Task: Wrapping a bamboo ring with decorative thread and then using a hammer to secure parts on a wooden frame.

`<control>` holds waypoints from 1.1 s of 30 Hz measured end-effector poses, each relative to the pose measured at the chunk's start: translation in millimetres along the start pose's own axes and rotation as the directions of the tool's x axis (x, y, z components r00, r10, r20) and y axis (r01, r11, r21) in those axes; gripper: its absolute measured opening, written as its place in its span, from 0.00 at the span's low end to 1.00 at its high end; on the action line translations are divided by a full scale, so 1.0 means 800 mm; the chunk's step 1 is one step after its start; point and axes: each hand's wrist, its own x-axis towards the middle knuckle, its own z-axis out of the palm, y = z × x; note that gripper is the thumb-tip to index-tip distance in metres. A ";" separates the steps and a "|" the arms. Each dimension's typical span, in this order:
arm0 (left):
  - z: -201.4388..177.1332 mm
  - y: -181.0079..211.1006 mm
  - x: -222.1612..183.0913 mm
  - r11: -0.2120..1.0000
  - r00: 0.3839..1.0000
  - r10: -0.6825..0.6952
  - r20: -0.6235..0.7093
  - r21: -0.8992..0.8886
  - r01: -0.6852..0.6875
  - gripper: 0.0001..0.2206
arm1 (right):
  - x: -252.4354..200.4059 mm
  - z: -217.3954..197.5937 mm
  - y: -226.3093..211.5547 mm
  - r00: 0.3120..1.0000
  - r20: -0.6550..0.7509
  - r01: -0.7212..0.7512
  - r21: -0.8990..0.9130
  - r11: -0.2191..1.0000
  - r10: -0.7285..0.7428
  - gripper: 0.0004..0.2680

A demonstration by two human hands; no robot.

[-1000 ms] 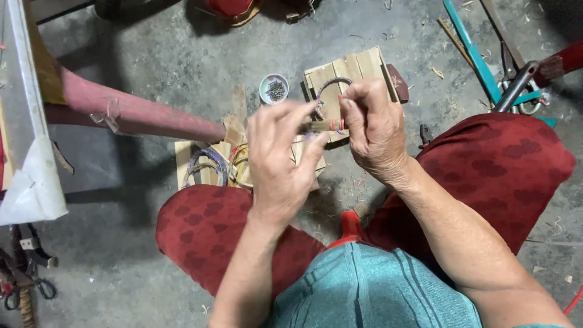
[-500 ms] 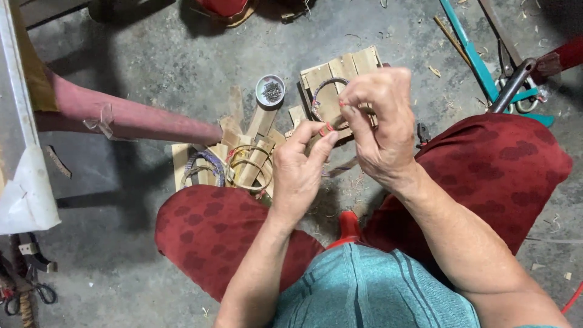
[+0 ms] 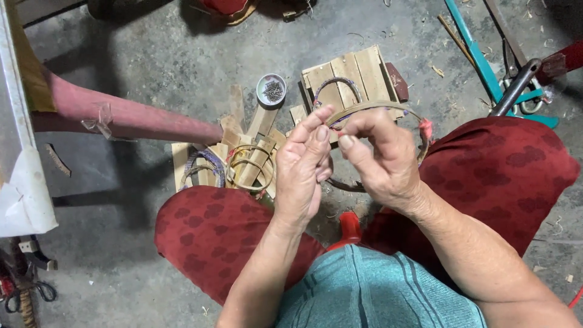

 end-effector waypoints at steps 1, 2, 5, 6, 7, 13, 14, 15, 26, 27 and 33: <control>0.003 0.000 0.000 1.000 1.000 -0.002 -0.002 -0.001 0.002 0.21 | 0.002 0.001 -0.001 1.000 0.001 -0.003 0.000 1.000 0.003 0.02; 0.006 0.001 -0.001 0.999 0.998 0.048 -0.031 0.013 -0.047 0.20 | 0.004 0.003 -0.003 0.996 0.013 0.092 -0.088 0.992 -0.092 0.02; 0.001 -0.003 0.004 0.989 0.988 0.138 -0.071 0.062 -0.134 0.18 | 0.009 0.010 -0.003 0.963 0.066 0.267 -0.176 0.947 -0.260 0.02; -0.002 -0.005 0.007 0.980 0.981 0.180 -0.078 0.098 -0.172 0.17 | 0.011 0.012 -0.002 0.937 0.097 0.348 -0.176 0.921 -0.335 0.03; -0.008 -0.013 0.006 0.980 0.980 0.182 -0.077 0.098 -0.174 0.17 | 0.007 0.012 -0.004 0.936 0.097 0.349 -0.176 0.920 -0.337 0.03; -0.019 -0.007 0.002 0.771 0.933 0.351 0.079 0.542 -0.336 0.08 | 0.009 -0.001 -0.002 0.954 0.041 0.299 -0.175 0.938 -0.297 0.03; -0.019 -0.004 0.001 0.688 0.914 0.369 0.167 0.613 -0.390 0.07 | 0.011 -0.007 -0.007 0.964 0.070 0.268 -0.255 0.929 -0.258 0.02; -0.018 -0.001 0.001 0.595 0.890 0.377 0.255 0.670 -0.444 0.06 | 0.013 -0.014 -0.012 0.972 0.095 0.237 -0.334 0.912 -0.217 0.01; -0.024 -0.004 0.000 0.495 0.817 0.303 0.491 0.651 -0.575 0.07 | 0.039 -0.031 -0.022 0.988 0.144 -0.018 -0.227 0.974 0.052 0.03; -0.022 -0.002 -0.001 0.453 0.793 0.314 0.522 0.652 -0.608 0.06 | 0.039 -0.030 -0.023 0.982 0.175 -0.033 -0.232 0.972 0.076 0.03; -0.025 -0.012 -0.008 0.510 0.827 0.315 0.466 0.652 -0.561 0.08 | 0.042 -0.027 -0.013 0.973 0.201 -0.079 -0.172 0.982 0.114 0.03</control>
